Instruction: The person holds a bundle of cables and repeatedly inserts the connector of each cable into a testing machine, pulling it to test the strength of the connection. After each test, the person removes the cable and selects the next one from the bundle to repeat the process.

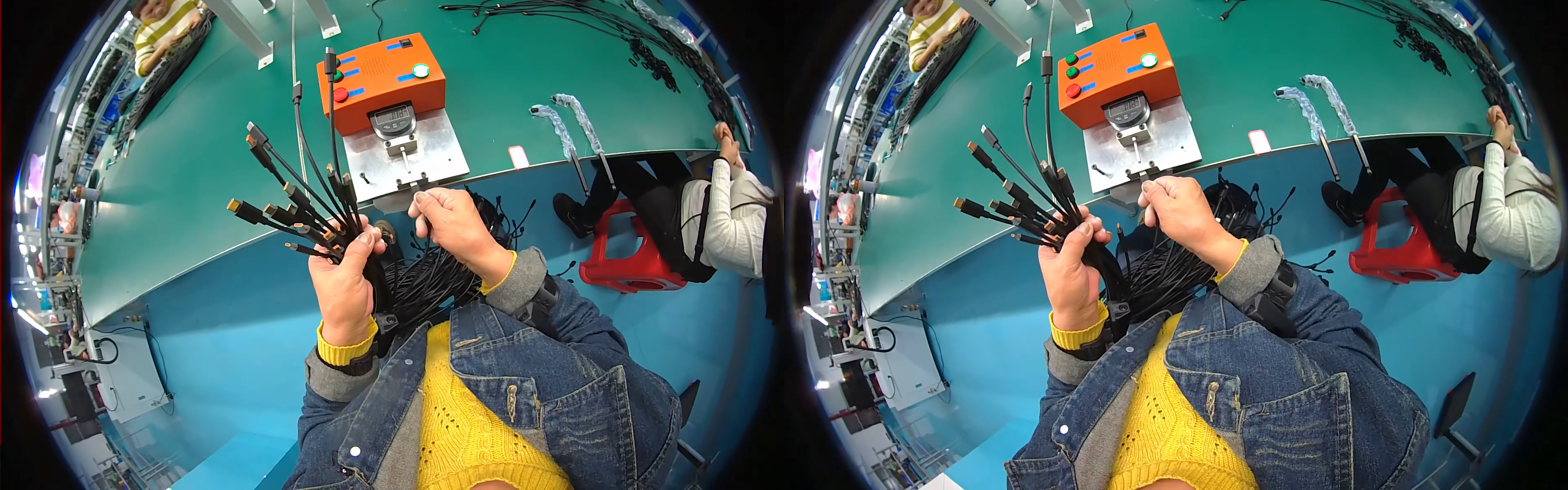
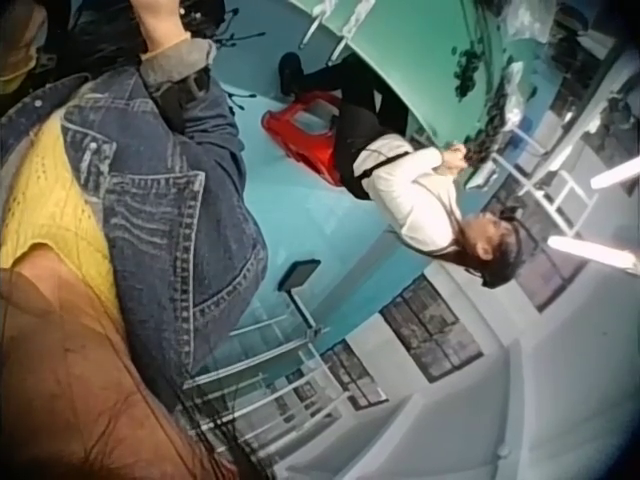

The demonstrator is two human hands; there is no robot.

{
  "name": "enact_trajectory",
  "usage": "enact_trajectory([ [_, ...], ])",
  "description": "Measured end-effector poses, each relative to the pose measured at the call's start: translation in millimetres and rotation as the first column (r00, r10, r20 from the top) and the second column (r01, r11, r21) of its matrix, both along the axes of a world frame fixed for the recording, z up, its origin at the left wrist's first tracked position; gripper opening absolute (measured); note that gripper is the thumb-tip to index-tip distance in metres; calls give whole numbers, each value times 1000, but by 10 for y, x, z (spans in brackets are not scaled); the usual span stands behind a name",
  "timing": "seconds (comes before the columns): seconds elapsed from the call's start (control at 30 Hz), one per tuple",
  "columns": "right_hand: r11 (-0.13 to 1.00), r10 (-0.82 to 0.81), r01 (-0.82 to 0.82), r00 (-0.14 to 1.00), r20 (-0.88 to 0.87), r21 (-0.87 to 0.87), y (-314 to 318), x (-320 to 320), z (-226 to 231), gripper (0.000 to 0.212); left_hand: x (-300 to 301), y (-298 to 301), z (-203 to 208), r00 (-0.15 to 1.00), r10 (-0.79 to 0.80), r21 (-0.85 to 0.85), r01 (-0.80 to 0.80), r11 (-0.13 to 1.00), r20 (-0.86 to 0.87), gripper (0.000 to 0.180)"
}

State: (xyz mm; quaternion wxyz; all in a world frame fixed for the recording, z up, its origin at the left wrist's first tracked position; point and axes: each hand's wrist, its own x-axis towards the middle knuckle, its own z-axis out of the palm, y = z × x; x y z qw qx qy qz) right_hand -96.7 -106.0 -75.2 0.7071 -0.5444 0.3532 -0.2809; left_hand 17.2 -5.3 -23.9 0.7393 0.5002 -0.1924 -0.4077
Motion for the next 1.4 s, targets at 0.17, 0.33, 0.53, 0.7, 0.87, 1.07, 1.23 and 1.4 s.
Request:
enact_trajectory([
  [0.17, 1000, -24, 24, 1000, 8, -1, -44, 74, 2, 27, 56, -6, 14, 1000, -18, 9, 18, 1000, 2, 16],
  [0.33, 1000, 0, 0, 1000, 23, 26, -35, 54, 52, 27, 118, 18, 27, 998, -52, -1, 52, 999, -38, 18],
  [0.53, 998, 13, -14, 1000, 22, 68, -44, 40, 45, 26, 103, 40, 70, 999, -32, 27, 32, 999, -4, 18],
  [0.7, 998, 21, -25, 998, 56, 65, -44, 44, 39, 26, 135, 95, 107, 995, -88, 59, 90, 994, -47, 19],
  [0.87, 998, 16, -18, 1000, 22, 68, -39, 42, 73, 26, 125, 106, 96, 994, -81, 37, 84, 996, -69, 19],
  [1.07, 997, 23, -24, 1000, 16, 70, -45, 37, 66, 27, 109, 105, 93, 996, -71, 24, 73, 997, -60, 17],
  [1.23, 997, 20, -22, 1000, 18, 76, -36, 35, 75, 27, 88, 107, 90, 996, -65, 21, 66, 998, -69, 16],
  [1.4, 998, 52, -50, 998, -43, 48, 8, -8, 58, 26, 88, 127, 89, 996, -53, 25, 55, 998, -69, 16],
])
